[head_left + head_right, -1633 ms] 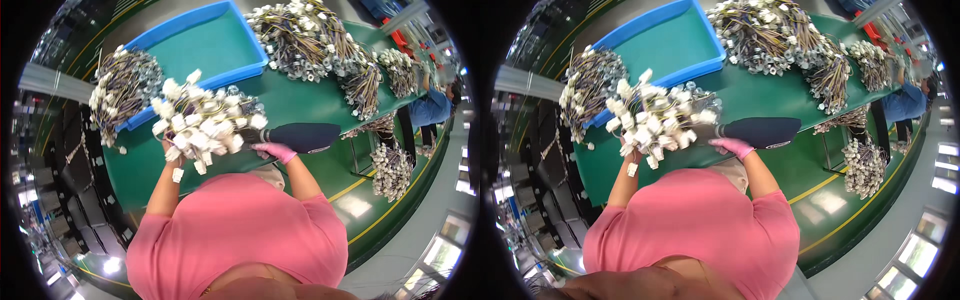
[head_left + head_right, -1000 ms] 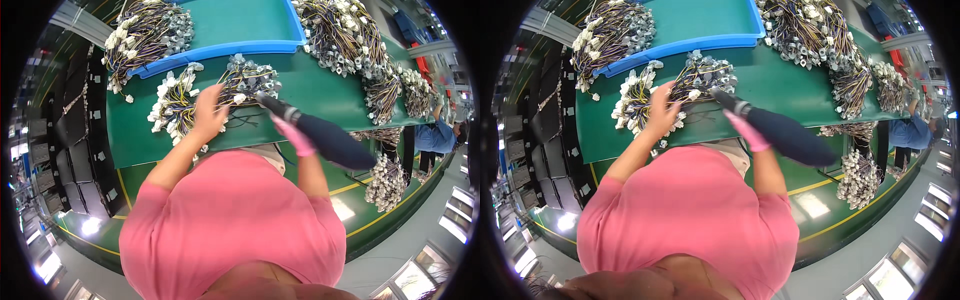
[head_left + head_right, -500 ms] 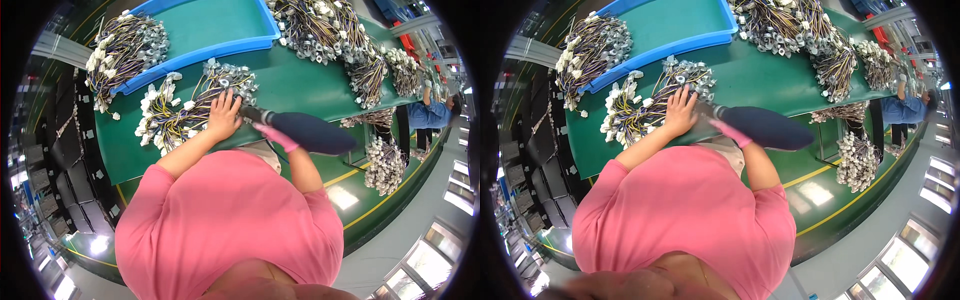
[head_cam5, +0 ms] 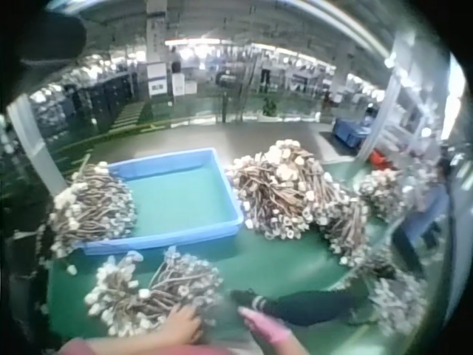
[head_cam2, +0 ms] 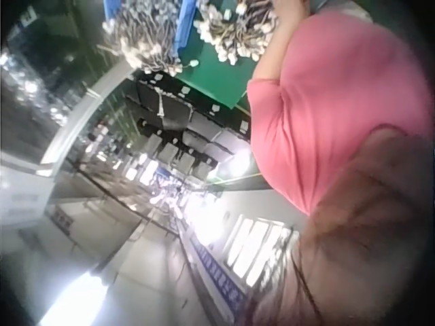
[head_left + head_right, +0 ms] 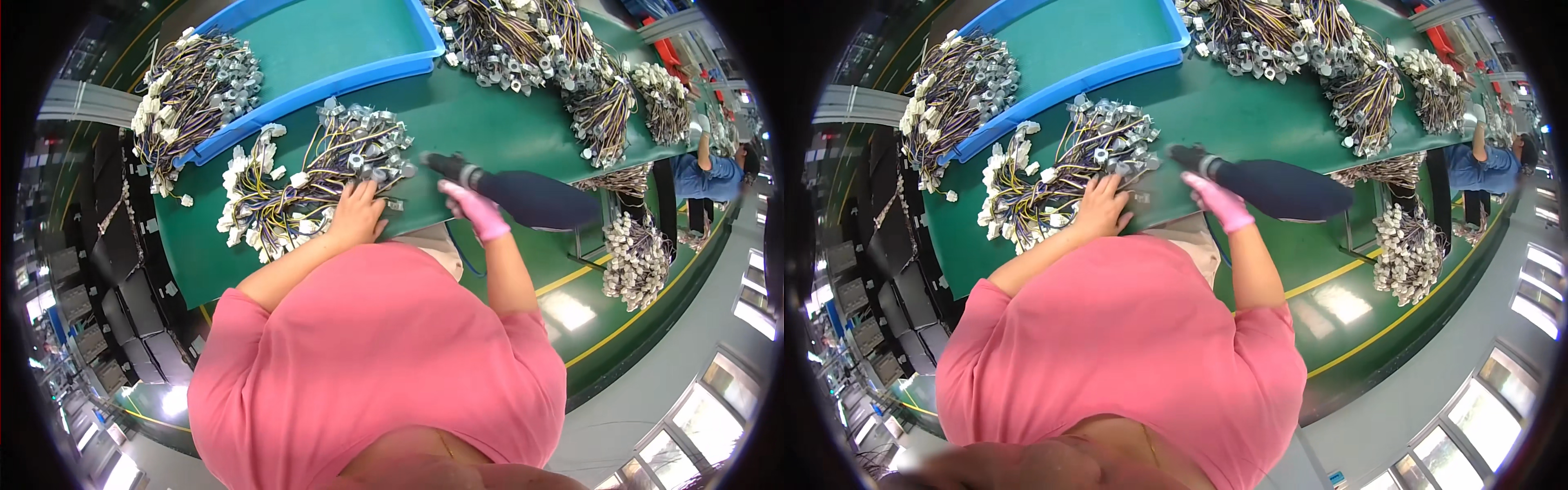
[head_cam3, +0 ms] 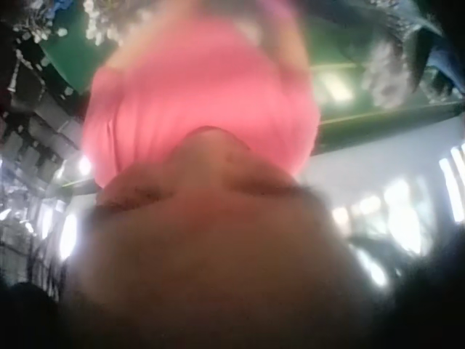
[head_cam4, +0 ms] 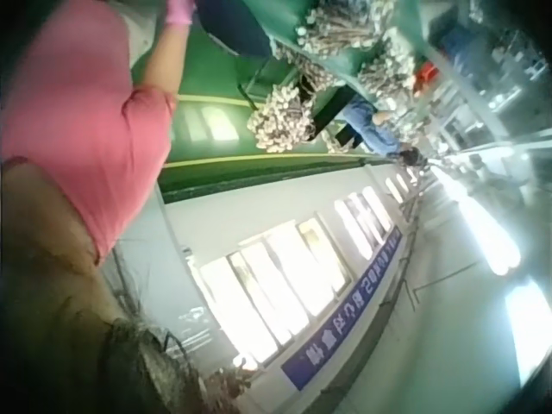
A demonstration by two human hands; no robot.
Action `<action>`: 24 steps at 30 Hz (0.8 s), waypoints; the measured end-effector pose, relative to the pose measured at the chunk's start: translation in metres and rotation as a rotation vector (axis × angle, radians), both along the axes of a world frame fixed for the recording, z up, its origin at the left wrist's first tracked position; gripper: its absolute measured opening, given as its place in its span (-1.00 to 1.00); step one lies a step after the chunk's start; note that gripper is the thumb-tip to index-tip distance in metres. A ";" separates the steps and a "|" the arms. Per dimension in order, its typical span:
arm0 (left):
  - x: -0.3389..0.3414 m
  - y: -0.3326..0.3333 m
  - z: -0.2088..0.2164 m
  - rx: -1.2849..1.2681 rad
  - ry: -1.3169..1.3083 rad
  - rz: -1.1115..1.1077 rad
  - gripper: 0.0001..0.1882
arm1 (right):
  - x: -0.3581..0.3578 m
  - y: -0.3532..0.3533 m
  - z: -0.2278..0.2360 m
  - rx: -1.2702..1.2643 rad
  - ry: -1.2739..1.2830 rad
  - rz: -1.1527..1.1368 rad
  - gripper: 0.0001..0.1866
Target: Processing wire harnesses by using a pneumatic air gun on connectors and sorting them into a storage bin.
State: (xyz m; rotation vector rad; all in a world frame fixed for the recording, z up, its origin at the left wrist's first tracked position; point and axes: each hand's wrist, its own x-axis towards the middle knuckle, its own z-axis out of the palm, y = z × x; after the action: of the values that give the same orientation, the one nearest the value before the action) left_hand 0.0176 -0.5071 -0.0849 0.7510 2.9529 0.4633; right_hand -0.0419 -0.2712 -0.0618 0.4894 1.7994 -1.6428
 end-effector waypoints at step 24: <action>-0.050 0.014 -0.015 0.093 0.415 0.309 -0.57 | -0.034 0.003 0.011 -0.061 0.012 -0.022 -0.82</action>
State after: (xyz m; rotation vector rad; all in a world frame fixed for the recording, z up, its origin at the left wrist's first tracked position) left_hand -0.0325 -0.4933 -0.1001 0.4383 3.4818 0.5214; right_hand -0.0757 -0.2682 -0.0504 0.4744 1.7528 -1.7140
